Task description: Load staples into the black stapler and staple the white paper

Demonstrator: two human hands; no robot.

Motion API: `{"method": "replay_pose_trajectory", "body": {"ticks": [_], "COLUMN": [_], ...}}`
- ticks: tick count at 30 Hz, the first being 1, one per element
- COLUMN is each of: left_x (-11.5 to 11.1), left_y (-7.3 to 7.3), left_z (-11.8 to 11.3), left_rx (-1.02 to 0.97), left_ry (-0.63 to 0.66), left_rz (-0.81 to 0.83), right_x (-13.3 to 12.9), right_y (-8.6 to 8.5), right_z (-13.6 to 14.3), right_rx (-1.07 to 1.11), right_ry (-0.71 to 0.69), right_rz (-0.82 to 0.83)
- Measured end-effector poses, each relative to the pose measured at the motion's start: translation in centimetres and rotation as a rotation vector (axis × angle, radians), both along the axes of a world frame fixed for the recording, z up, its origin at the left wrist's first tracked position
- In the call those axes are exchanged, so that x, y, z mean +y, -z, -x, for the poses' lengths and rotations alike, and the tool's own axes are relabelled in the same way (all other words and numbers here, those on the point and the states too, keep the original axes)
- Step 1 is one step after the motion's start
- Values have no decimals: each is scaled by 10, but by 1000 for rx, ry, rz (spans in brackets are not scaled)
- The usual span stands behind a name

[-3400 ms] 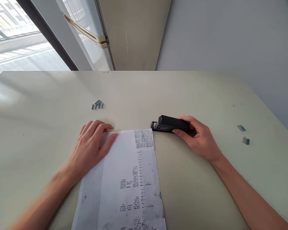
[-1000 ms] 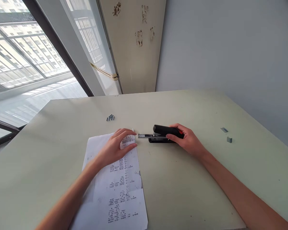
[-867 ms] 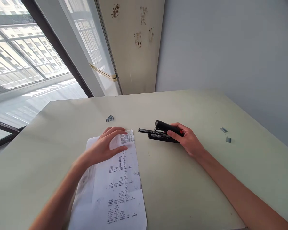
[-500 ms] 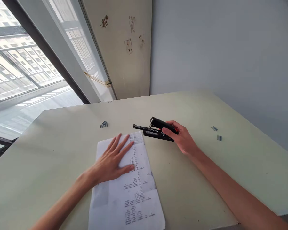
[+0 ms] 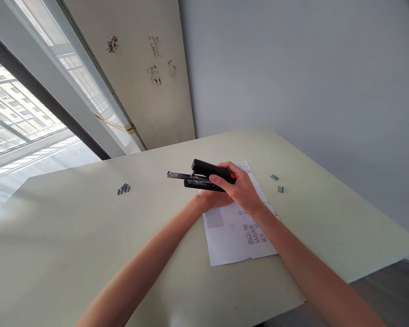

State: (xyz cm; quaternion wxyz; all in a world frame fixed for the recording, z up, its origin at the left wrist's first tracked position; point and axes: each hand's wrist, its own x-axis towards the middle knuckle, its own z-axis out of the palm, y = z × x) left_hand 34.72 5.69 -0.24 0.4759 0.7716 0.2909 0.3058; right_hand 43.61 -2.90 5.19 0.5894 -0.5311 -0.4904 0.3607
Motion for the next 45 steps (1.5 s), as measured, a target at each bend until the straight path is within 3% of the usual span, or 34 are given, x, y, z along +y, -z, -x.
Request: {"method": "replay_pose_trajectory", "body": {"ticks": [3,6,9,15,18,22,26,28,32,34,36,40,45], "left_x": [-1,-4,-8,-35,-51,-63,-65,-63,-55,-52,-53,-59,-63], "left_y": [-2,-5,-8,-10,-5,-2,-5,-9,-15,-18,-21,-24,-22], "left_z": [-11,-4,24,97,107,115,151,172,196,199,198,196,198], "left_rx": [-26,91,274,455,509,430,223,3,-641,-871,-978,-1014,-1025], "left_ry": [17,91,182,254,206,153,87,-21,-349,-408,-381,-285,-280], "left_rz": [-42,-248,-406,-519,-560,-502,-283,-18,624,879,1055,1203,1219], "right_x": [4,7,5,-3,-9,-16,-21,-23,-27,-30,-32,-37,-42], "right_y": [3,8,11,16,21,27,27,25,21,21,21,21,16], "right_z": [2,4,6,18,30,42,46,47,53,57,63,72,75], "right_rx": [21,55,66,93,112,132,167,235,390,462,535,650,672], "right_ry": [-4,-33,-44,-79,-137,-200,-229,-262,-338,-370,-383,-403,-359], "right_rz": [-16,-14,-21,-9,36,97,134,174,295,358,425,581,738]}}
